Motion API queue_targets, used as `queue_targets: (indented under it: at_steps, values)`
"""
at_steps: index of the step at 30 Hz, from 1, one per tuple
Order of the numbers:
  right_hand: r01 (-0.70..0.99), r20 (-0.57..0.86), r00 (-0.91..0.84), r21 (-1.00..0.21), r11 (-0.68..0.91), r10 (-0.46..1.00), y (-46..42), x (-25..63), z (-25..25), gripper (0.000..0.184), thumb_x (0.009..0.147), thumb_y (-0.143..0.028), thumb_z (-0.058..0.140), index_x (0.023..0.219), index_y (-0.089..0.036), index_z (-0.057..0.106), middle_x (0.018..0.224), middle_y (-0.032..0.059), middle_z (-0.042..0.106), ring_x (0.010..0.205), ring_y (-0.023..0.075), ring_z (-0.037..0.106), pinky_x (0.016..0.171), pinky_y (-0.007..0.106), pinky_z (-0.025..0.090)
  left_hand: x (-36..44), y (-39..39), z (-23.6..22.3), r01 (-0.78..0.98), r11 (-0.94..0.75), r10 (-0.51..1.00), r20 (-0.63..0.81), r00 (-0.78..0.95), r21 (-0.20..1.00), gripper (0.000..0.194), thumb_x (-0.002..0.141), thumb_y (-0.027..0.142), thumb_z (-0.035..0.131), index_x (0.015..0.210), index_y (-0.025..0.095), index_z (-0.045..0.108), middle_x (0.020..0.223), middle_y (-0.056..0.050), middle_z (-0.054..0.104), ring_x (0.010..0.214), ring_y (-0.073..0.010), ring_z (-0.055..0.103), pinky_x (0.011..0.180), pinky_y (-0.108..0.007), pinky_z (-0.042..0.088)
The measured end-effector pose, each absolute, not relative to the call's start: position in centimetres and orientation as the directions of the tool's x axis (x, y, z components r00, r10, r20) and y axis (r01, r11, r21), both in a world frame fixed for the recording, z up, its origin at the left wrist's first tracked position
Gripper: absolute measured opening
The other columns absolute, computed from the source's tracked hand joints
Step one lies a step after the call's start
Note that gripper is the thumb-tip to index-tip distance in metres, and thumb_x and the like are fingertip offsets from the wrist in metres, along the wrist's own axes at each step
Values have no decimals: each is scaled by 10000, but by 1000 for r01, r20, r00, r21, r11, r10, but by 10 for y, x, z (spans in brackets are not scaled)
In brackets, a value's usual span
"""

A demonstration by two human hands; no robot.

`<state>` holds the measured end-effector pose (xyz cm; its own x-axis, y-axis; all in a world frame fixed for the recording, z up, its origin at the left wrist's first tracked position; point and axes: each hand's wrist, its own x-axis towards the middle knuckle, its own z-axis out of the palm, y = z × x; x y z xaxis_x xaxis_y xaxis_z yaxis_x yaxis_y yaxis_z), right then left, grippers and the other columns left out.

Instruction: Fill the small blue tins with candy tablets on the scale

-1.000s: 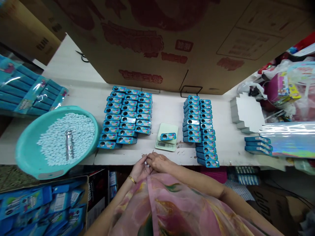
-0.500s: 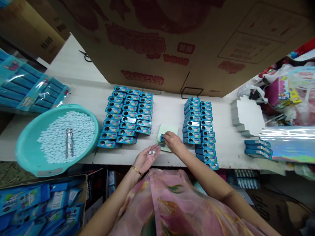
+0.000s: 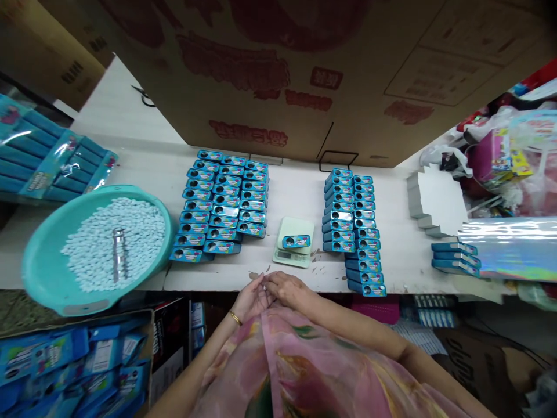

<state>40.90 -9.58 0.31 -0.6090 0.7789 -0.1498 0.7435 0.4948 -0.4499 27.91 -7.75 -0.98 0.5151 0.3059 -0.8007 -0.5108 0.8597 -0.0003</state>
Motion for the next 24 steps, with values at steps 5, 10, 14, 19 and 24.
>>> queue_targets:
  at_steps: [5, 10, 14, 19, 24]
  values:
    - [725, -149, -623, -478, 495, 768, -96, 407, 2, 236, 817, -173, 410, 1048, -152, 452, 965, 72, 530, 896, 155, 484, 744, 270, 434, 276, -81, -6, -483, 875, 266, -797, 542, -37, 259, 813, 254, 375, 925, 113, 562, 789, -89, 637, 791, -182, 606, 755, -311, 457]
    - [757, -204, -613, -428, 494, 763, -94, 405, 3, 150, 817, -169, 401, 933, -154, 495, 894, 59, 544, 831, 156, 512, 652, 252, 452, 279, -80, -2, -449, 891, 251, -754, 607, -64, 341, 828, 308, 328, 1022, 122, 537, 761, -81, 637, 775, -180, 609, 744, -311, 457]
    - [749, -200, -624, -428, 505, 755, -93, 406, 5, 144, 816, -156, 396, 918, -147, 498, 874, 54, 553, 791, 150, 520, 623, 245, 450, 281, -79, 1, -443, 894, 260, -725, 638, -69, 363, 823, 332, 336, 1036, 107, 526, 769, -90, 636, 782, -185, 607, 748, -314, 453]
    - [740, -150, -597, -482, 468, 788, -96, 411, 1, 138, 820, -177, 402, 903, -145, 507, 821, 47, 560, 747, 135, 518, 620, 230, 437, 283, -78, -2, -442, 894, 257, -731, 632, -67, 314, 824, 306, 341, 900, 104, 570, 739, -94, 637, 816, -191, 600, 770, -313, 444]
    - [769, 4, -388, -551, 326, 922, -77, 437, 5, 155, 824, -183, 390, 904, -136, 515, 821, 67, 558, 789, 140, 515, 689, 241, 427, 282, -74, -12, -482, 876, 335, -742, 580, 19, 294, 811, 292, 379, 822, 85, 587, 805, -126, 642, 873, -194, 582, 820, -312, 416]
